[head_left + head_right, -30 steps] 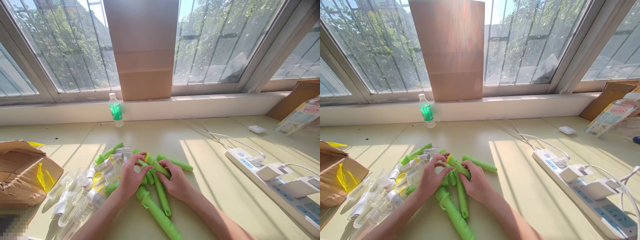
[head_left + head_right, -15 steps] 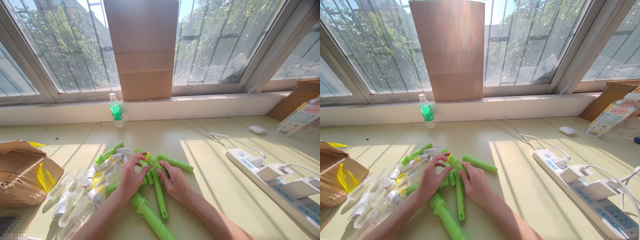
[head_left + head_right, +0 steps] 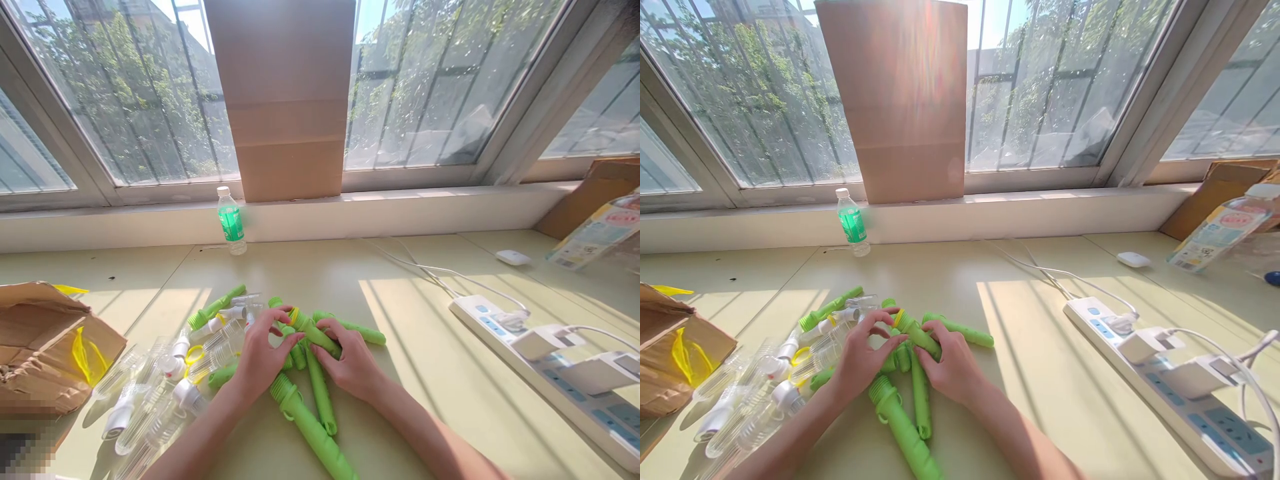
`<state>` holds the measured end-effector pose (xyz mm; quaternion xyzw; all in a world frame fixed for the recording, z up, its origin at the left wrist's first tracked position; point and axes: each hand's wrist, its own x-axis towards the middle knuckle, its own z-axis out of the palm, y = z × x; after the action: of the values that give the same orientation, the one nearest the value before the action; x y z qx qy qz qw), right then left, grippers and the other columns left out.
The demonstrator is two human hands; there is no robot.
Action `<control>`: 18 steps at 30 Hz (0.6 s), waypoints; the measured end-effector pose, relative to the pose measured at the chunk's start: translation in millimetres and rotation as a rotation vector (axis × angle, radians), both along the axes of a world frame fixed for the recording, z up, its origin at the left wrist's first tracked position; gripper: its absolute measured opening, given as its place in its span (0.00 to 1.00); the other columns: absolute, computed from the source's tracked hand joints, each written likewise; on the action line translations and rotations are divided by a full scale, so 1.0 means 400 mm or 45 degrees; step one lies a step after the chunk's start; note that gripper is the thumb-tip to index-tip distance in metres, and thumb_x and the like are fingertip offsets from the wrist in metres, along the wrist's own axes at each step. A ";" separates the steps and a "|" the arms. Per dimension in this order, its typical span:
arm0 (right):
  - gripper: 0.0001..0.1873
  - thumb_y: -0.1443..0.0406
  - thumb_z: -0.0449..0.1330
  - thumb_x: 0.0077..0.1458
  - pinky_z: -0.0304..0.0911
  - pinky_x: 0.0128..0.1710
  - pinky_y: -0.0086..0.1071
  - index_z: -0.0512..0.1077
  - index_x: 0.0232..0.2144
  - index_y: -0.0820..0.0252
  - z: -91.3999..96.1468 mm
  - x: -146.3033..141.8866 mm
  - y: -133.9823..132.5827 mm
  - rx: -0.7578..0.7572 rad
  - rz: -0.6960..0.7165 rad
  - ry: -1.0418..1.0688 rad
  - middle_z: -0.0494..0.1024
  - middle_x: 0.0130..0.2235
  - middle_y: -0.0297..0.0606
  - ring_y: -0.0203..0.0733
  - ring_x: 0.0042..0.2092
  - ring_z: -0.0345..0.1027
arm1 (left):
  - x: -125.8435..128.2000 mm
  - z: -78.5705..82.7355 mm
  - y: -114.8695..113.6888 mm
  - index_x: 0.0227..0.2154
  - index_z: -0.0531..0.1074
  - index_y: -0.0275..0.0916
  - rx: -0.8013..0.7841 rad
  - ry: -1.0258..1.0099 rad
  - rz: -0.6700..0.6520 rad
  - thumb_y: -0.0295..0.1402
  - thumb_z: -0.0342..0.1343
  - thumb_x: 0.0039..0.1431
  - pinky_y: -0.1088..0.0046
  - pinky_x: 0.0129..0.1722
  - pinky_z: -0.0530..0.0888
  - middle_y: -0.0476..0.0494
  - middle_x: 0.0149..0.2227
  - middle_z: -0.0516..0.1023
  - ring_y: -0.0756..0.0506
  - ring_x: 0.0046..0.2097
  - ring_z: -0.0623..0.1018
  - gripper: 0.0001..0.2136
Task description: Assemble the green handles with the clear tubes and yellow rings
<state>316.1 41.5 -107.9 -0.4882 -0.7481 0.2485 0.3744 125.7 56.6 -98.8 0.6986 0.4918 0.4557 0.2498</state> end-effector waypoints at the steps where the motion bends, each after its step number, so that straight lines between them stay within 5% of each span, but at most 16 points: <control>1: 0.05 0.66 0.57 0.58 0.58 0.28 0.32 0.67 0.39 0.56 0.001 0.000 -0.001 -0.002 0.008 0.011 0.74 0.27 0.30 0.39 0.26 0.65 | 0.000 0.000 0.000 0.35 0.66 0.44 -0.001 -0.003 -0.001 0.34 0.62 0.54 0.64 0.37 0.76 0.48 0.49 0.78 0.48 0.32 0.77 0.09; 18: 0.07 0.63 0.54 0.63 0.60 0.32 0.34 0.70 0.39 0.57 0.002 -0.001 0.000 -0.004 -0.013 -0.040 0.77 0.32 0.36 0.43 0.31 0.69 | -0.002 -0.008 0.008 0.35 0.66 0.43 0.082 -0.014 -0.035 0.32 0.60 0.56 0.66 0.38 0.77 0.46 0.49 0.77 0.47 0.38 0.78 0.07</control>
<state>315.9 41.5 -106.9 -0.4965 -0.7509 0.2402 0.3631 125.0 59.7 -101.8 0.7104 0.4659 0.4717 0.2362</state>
